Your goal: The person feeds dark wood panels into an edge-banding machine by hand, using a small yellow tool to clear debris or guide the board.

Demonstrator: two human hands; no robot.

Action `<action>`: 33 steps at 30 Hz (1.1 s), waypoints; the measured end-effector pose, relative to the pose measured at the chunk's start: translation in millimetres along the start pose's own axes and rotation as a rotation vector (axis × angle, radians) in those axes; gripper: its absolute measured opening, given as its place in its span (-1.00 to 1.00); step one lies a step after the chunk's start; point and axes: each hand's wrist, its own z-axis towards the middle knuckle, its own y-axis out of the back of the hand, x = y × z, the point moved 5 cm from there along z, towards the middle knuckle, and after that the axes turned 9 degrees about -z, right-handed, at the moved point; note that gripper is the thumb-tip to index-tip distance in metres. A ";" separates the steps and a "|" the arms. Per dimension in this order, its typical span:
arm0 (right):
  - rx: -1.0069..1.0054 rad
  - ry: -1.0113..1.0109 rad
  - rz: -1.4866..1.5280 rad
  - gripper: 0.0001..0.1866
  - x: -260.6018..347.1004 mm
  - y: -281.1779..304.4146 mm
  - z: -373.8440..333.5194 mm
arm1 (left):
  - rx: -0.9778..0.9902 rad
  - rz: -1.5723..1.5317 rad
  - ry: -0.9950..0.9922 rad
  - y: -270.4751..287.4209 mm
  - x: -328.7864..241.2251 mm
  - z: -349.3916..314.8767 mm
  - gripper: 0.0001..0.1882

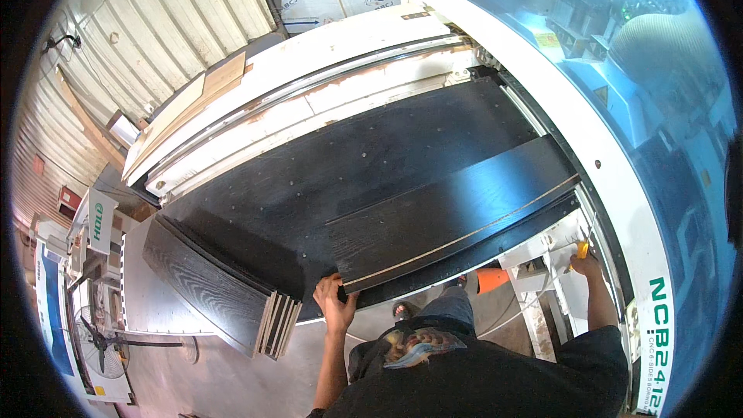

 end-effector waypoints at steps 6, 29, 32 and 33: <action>-0.004 0.009 0.041 -0.17 -5.8 -5.2 4.1 | 0.000 -0.006 -0.008 1.4 -3.8 1.0 -0.55; 0.046 -0.034 -0.023 -0.15 4.3 -2.4 -3.2 | 0.050 0.001 0.060 5.8 -2.4 1.9 -0.28; -0.156 -0.106 -0.111 -0.20 -2.9 -1.7 -14.4 | 0.220 0.067 0.083 16.2 -17.2 19.0 -0.19; -0.176 -0.106 -0.079 -0.19 3.9 -1.4 -20.6 | 0.265 0.055 0.134 28.2 -28.9 25.8 -0.19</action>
